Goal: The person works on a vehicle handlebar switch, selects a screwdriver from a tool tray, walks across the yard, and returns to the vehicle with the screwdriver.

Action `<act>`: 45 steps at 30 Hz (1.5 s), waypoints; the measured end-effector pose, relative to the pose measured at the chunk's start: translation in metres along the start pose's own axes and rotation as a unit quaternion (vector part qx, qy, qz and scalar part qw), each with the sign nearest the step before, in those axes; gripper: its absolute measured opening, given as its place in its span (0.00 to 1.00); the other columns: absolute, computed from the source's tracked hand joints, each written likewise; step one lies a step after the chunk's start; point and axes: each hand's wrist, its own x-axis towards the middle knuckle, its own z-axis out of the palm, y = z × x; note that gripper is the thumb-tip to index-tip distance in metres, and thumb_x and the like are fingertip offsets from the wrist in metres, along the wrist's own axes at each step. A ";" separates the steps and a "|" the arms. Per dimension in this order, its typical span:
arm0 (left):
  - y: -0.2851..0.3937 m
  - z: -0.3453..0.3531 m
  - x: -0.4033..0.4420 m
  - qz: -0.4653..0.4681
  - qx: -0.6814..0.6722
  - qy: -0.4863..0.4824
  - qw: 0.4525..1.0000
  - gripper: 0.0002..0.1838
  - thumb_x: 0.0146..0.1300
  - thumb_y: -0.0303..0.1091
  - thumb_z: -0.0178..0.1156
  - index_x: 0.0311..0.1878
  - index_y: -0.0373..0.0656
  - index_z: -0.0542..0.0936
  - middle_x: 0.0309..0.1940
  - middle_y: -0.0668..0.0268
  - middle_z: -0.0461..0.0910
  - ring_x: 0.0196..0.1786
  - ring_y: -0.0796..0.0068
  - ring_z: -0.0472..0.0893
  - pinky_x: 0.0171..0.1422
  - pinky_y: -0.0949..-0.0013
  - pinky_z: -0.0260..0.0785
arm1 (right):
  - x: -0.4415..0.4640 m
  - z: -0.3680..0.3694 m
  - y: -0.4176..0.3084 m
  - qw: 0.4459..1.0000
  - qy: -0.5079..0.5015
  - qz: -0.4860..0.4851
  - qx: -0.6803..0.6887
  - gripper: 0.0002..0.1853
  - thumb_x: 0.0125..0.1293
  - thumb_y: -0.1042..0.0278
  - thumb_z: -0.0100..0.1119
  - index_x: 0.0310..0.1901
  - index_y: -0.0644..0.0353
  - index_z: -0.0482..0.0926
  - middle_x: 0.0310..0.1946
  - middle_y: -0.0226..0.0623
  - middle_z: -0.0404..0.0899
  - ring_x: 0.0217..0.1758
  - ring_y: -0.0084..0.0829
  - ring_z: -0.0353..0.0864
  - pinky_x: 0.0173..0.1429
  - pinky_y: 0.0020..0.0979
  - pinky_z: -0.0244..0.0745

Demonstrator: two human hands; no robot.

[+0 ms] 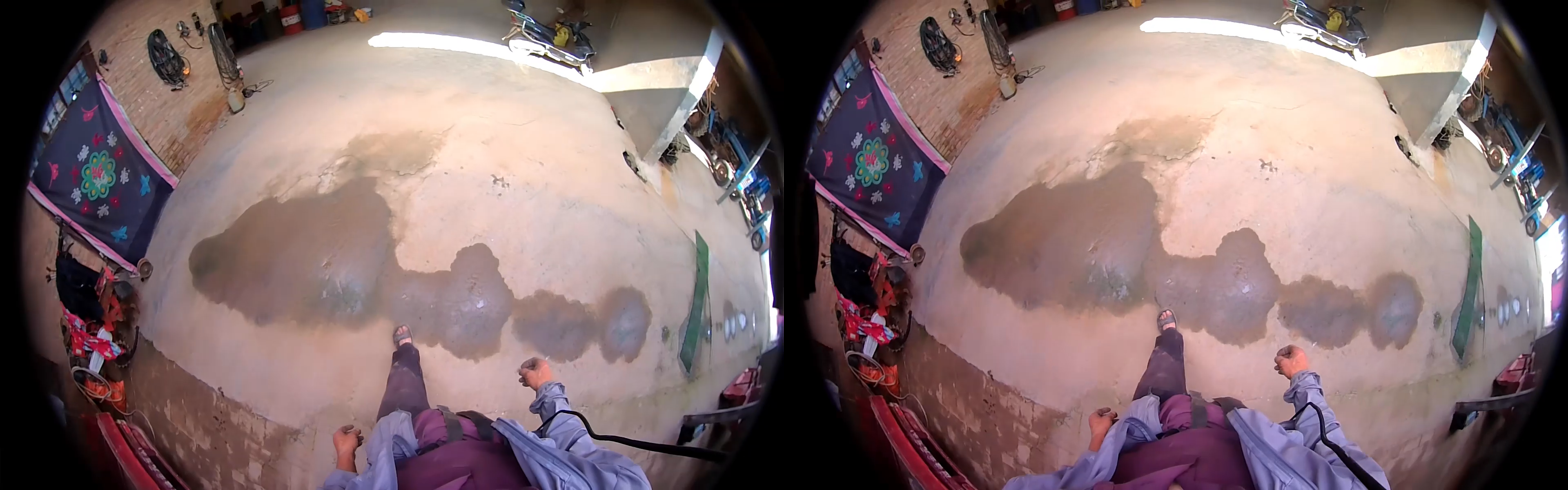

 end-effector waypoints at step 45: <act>0.766 0.288 0.449 -0.065 -0.100 0.039 0.992 0.20 0.52 0.30 0.62 0.49 0.32 0.75 0.30 0.54 0.82 0.29 0.69 0.82 0.30 0.70 0.73 | 0.788 0.100 -0.744 0.980 -0.116 -0.071 -0.148 0.03 0.52 0.76 0.55 0.28 0.66 0.74 0.19 0.41 0.76 0.17 0.32 0.77 0.18 0.32 0.72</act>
